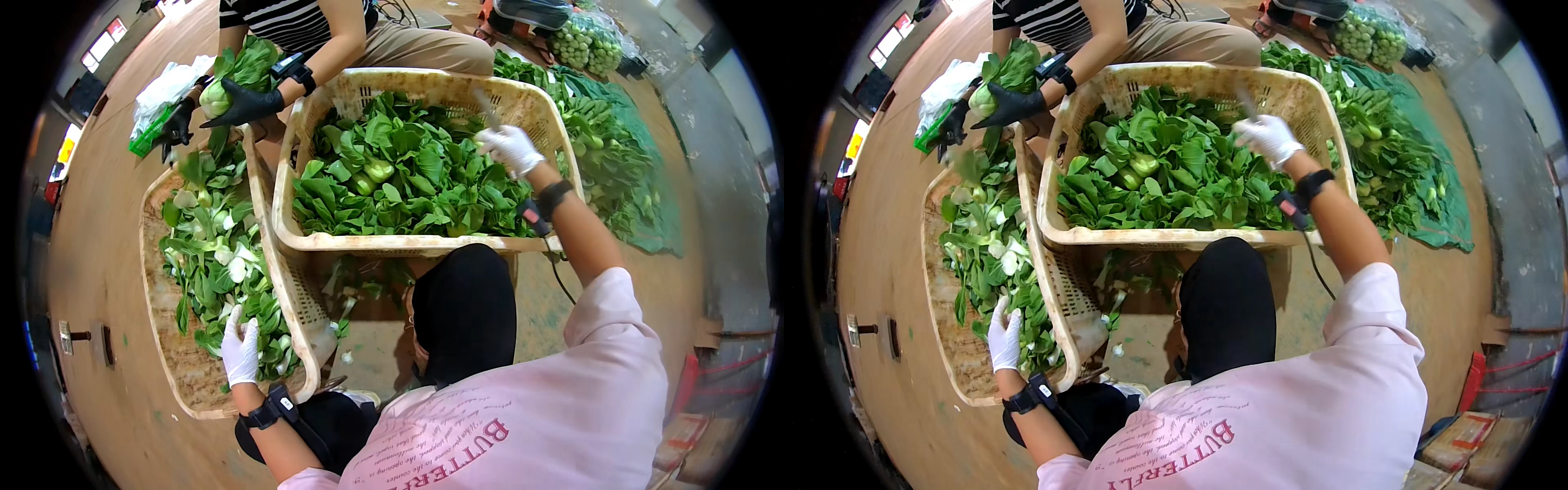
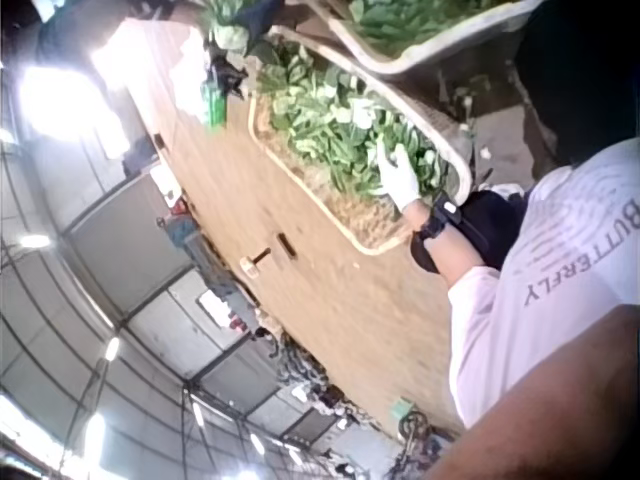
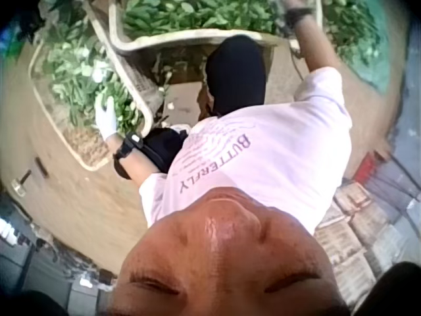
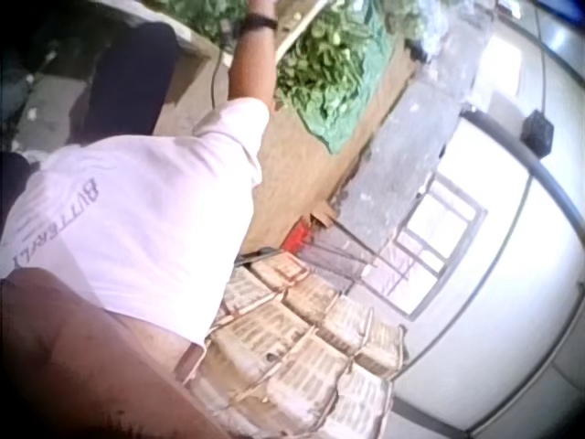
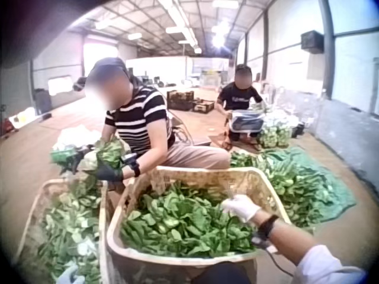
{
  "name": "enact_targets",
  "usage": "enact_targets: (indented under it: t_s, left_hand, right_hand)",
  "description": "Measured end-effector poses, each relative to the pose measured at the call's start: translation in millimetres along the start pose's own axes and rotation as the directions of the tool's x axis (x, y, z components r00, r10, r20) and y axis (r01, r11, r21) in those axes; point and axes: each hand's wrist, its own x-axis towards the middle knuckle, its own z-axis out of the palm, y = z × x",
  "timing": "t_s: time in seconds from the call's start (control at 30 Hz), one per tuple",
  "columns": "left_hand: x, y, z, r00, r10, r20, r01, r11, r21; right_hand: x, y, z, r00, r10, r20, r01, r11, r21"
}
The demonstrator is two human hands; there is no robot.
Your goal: The person trims the root ends of green vegetables using a knife and sorts them into baskets before tying a bundle into a plastic bag.
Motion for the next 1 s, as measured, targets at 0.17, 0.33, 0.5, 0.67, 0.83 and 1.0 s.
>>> enact_targets:
  t_s: [0.17, 0.33, 0.5, 0.67, 0.83, 1.0]
  left_hand:
    - [6, 11, 18, 0.994, 0.079, 0.072, -0.081, 0.997, 0.017]
    - [1, 21, 17, 0.992, 0.071, 0.103, -0.082, 0.991, 0.106]
    - [-3, 14, 17, 0.987, 0.129, 0.091, -0.135, 0.989, 0.056]
    - [-9, 29, 22, 0.968, 0.230, 0.102, -0.240, 0.966, 0.097]
    - [-3, 30, 47, 0.933, 0.273, 0.237, -0.159, 0.899, -0.409]
    - [-25, 48, 44, 0.777, 0.137, 0.614, 0.564, 0.283, -0.776]
  right_hand:
    - [22, -56, 74, 0.908, -0.407, -0.097, 0.219, 0.660, -0.718]
    - [68, -30, 110, 0.953, -0.298, -0.046, 0.168, 0.650, -0.742]
    - [46, -38, 95, 0.817, -0.521, -0.248, 0.228, 0.686, -0.691]
    - [-25, -121, 91, 0.861, -0.498, -0.106, 0.385, 0.774, -0.504]
    - [-91, -201, 174, 0.755, -0.618, 0.220, 0.656, 0.713, -0.247]
    - [-182, -229, 270, 0.551, -0.733, 0.399, 0.766, 0.634, 0.106]
